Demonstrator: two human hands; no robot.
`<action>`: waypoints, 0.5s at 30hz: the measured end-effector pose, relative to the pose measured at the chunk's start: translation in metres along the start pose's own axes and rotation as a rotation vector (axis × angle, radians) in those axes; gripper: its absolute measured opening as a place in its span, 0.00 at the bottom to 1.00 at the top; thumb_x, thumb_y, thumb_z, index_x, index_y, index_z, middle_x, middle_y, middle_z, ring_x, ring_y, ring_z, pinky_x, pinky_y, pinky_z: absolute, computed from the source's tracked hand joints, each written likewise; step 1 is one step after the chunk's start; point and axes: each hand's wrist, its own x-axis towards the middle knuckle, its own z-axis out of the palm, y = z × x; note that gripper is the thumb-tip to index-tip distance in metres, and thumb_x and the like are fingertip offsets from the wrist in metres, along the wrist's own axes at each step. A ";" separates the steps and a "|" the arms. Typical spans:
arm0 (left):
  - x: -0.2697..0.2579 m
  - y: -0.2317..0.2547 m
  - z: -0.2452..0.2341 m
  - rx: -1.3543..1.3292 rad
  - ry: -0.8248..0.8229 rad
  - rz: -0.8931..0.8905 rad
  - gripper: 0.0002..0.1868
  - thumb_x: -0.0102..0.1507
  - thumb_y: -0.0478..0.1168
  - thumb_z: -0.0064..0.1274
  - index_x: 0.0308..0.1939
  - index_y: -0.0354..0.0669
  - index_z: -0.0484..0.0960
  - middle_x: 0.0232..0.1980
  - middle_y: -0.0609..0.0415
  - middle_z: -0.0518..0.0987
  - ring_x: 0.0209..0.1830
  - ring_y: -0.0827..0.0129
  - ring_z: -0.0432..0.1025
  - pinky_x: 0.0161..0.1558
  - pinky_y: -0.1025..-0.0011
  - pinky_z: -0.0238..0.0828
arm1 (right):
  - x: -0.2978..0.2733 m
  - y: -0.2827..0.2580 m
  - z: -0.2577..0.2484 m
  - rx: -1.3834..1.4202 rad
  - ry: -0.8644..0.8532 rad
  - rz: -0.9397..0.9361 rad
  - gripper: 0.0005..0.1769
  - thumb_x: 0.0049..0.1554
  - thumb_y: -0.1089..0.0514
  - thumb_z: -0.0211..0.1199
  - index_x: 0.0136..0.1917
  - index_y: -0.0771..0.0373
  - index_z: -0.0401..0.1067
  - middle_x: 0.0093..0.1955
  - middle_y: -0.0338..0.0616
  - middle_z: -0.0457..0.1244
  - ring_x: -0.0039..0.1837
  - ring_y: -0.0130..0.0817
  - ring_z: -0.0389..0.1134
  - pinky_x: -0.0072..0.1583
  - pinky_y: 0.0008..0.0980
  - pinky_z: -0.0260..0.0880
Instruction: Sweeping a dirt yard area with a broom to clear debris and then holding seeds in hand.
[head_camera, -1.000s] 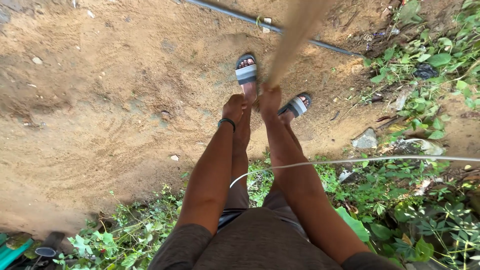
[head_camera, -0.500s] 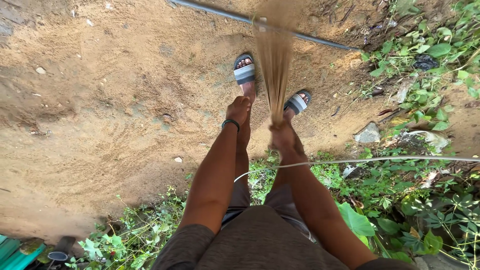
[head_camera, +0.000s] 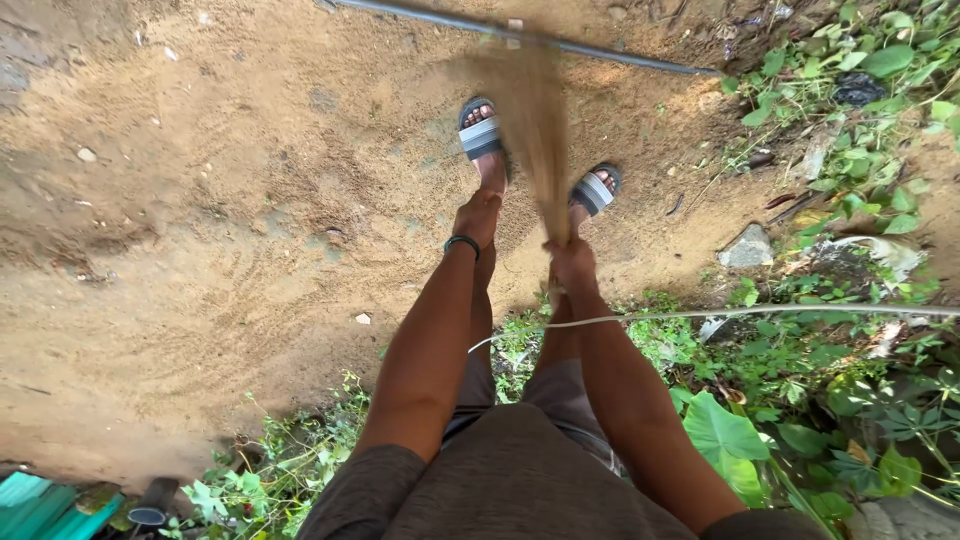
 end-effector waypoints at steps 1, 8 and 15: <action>-0.002 0.000 -0.001 -0.017 -0.001 -0.005 0.24 0.66 0.55 0.46 0.60 0.46 0.79 0.47 0.49 0.85 0.49 0.59 0.80 0.54 0.62 0.73 | -0.016 -0.021 -0.009 0.133 -0.003 0.119 0.23 0.60 0.49 0.64 0.60 0.69 0.70 0.40 0.46 0.65 0.35 0.29 0.62 0.35 0.29 0.65; 0.005 0.002 0.003 0.005 -0.042 -0.014 0.26 0.66 0.55 0.46 0.64 0.48 0.77 0.54 0.47 0.84 0.56 0.58 0.78 0.60 0.62 0.71 | 0.034 0.036 0.023 0.517 0.018 -0.065 0.20 0.63 0.52 0.63 0.60 0.70 0.71 0.37 0.43 0.66 0.32 0.25 0.62 0.32 0.30 0.62; 0.030 0.008 0.000 0.039 -0.055 0.180 0.27 0.66 0.55 0.49 0.65 0.46 0.75 0.62 0.45 0.78 0.61 0.53 0.74 0.58 0.61 0.70 | 0.130 0.034 -0.129 -0.139 0.060 -0.274 0.21 0.58 0.59 0.67 0.65 0.55 0.73 0.49 0.49 0.71 0.40 0.34 0.73 0.41 0.29 0.77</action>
